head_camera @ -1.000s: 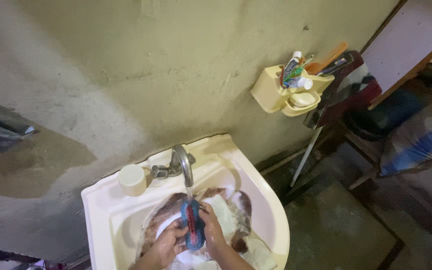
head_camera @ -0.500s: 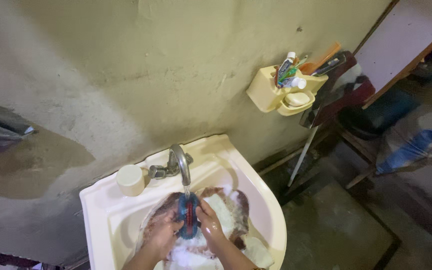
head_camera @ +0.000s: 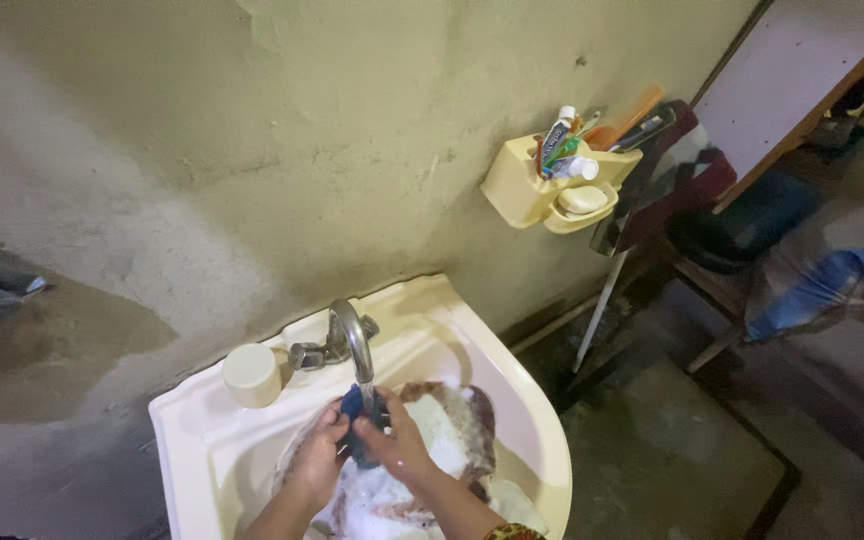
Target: The person washes two pieces of cloth in a sink by scrubbing them with a brush and soap, then rinsing them under running water.
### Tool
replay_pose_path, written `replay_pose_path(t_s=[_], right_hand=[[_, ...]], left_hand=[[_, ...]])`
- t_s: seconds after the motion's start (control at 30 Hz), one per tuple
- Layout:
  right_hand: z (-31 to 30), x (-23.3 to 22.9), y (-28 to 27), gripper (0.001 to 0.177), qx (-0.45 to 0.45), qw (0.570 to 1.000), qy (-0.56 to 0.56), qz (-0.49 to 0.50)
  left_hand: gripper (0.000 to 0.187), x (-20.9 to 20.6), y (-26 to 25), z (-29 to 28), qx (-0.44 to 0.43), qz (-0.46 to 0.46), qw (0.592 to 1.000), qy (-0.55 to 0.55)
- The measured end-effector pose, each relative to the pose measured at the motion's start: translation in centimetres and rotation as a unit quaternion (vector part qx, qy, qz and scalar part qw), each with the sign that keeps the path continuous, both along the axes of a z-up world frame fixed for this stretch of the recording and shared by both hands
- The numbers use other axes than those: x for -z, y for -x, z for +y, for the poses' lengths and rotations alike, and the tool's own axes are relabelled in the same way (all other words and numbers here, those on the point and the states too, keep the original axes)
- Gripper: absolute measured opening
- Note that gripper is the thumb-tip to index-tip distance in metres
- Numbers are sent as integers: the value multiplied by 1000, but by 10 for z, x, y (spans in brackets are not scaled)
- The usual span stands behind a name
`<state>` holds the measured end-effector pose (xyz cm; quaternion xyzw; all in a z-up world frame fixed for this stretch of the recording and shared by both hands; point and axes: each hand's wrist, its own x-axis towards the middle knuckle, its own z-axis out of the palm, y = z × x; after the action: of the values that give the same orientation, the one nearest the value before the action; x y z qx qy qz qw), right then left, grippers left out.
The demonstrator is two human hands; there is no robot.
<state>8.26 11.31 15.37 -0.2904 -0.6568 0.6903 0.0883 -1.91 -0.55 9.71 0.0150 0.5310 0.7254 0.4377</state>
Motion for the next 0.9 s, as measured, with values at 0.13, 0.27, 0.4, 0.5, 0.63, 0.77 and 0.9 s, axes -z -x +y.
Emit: replay_pose_path(t_s=[0.13, 0.27, 0.4, 0.5, 0.63, 0.77, 0.9], right_hand=[[-5, -12, 3, 73, -89, 940, -329, 5], [-13, -34, 18, 64, -132, 896, -399, -141], [-9, -31, 23, 50, -77, 955, -201, -202], [-1, 9, 28, 47, 2, 951, -288, -108], [-2, 63, 28, 54, 110, 993, -10, 42], [-4, 68, 21, 55, 122, 987, -67, 78], [-4, 59, -4, 75, 22, 967, -226, 115]], left_hand=[[45, 35, 7, -3, -48, -65, 997, -16], [33, 53, 9, -4, -15, -32, 980, -195], [46, 7, -2, 1, -45, -90, 992, -69], [43, -16, -1, 6, 3, 5, 1000, 11], [41, -7, -8, 15, 24, 70, 996, 51], [37, 11, -13, 22, -5, 57, 996, 62], [36, 24, -6, 32, -102, 20, 994, -31]])
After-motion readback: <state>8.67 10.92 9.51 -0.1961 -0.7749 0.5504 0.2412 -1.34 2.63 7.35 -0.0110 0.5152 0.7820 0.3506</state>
